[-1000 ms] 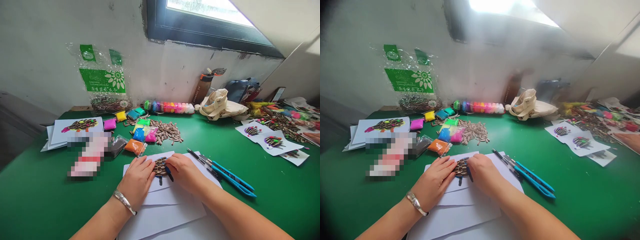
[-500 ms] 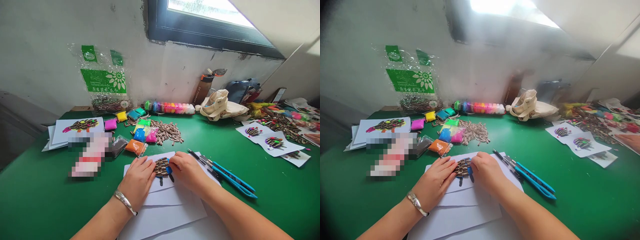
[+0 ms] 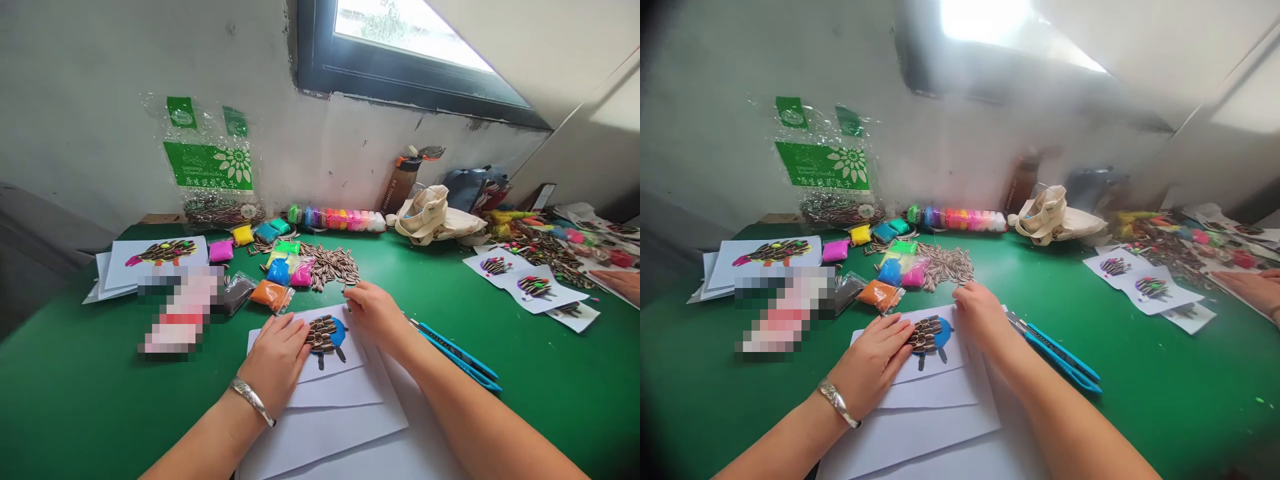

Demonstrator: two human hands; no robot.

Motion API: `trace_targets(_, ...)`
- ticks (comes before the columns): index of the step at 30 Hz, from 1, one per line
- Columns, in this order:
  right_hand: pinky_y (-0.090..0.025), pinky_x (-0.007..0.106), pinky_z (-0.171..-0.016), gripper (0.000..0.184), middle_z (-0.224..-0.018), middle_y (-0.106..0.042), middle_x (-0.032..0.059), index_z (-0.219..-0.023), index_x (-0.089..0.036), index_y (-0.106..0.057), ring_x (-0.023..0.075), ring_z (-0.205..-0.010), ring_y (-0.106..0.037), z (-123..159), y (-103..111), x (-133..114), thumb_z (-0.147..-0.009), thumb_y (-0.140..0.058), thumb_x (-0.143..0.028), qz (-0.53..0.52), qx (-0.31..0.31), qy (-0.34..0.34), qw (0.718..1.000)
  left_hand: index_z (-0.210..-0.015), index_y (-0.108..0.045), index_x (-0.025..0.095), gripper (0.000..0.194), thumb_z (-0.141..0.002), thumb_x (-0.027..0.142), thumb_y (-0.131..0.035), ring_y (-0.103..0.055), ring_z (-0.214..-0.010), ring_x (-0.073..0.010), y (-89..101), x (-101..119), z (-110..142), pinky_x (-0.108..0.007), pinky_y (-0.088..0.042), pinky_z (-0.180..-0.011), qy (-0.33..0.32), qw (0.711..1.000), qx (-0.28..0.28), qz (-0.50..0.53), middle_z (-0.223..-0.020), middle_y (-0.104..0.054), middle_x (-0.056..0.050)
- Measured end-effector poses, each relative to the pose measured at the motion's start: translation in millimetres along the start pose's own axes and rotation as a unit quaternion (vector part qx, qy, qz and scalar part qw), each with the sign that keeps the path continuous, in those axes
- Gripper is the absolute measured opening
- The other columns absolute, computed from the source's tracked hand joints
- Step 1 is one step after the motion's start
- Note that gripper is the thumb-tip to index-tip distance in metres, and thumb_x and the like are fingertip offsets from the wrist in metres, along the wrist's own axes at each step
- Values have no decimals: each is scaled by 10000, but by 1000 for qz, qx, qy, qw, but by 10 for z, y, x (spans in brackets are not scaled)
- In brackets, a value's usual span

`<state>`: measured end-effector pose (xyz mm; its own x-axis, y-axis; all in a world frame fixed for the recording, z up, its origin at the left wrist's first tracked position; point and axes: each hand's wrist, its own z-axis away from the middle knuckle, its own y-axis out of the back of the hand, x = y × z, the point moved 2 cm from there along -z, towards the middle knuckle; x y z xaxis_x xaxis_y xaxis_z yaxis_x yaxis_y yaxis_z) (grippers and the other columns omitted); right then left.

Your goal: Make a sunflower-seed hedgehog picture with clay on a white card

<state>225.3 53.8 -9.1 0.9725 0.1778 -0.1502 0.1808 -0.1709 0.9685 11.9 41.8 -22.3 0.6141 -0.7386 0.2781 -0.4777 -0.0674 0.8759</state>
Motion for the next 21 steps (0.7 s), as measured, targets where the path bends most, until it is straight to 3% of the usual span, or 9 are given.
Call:
trace_targets(5, -336, 267, -677, 215, -825, -637, 76, -802, -153, -666, 180, -790, -530, -278, -19, 48, -816, -484, -39, 93, -42, 59, 993, -1114, -609, 179, 279, -873, 180, -470, -557, -1118, -278, 2, 2, 8, -511, -424, -984, 14, 1000, -2, 10, -1093, -681, -82)
trace_targets(12, -345, 329, -703, 202, -882, -647, 164, -825, -104, -684, 247, -890, -555, -337, 40, -144, -815, -489, -51, 158, -102, 112, 976, -1124, -602, 171, 293, -846, 174, -509, -546, -1134, -296, 13, 7, 4, -536, -415, -984, 25, 999, -26, 14, -1111, -671, -87)
trace_targets(21, -391, 288, -648, 146, -839, -681, 130, -779, -139, -700, 234, -790, -628, -562, 185, -287, -719, -602, -49, 143, -159, 98, 972, -1137, -603, 159, 305, -850, 192, -505, -547, -1138, -303, 20, -3, 1, -539, -419, -985, 21, 999, -35, 3, -1139, -661, -104)
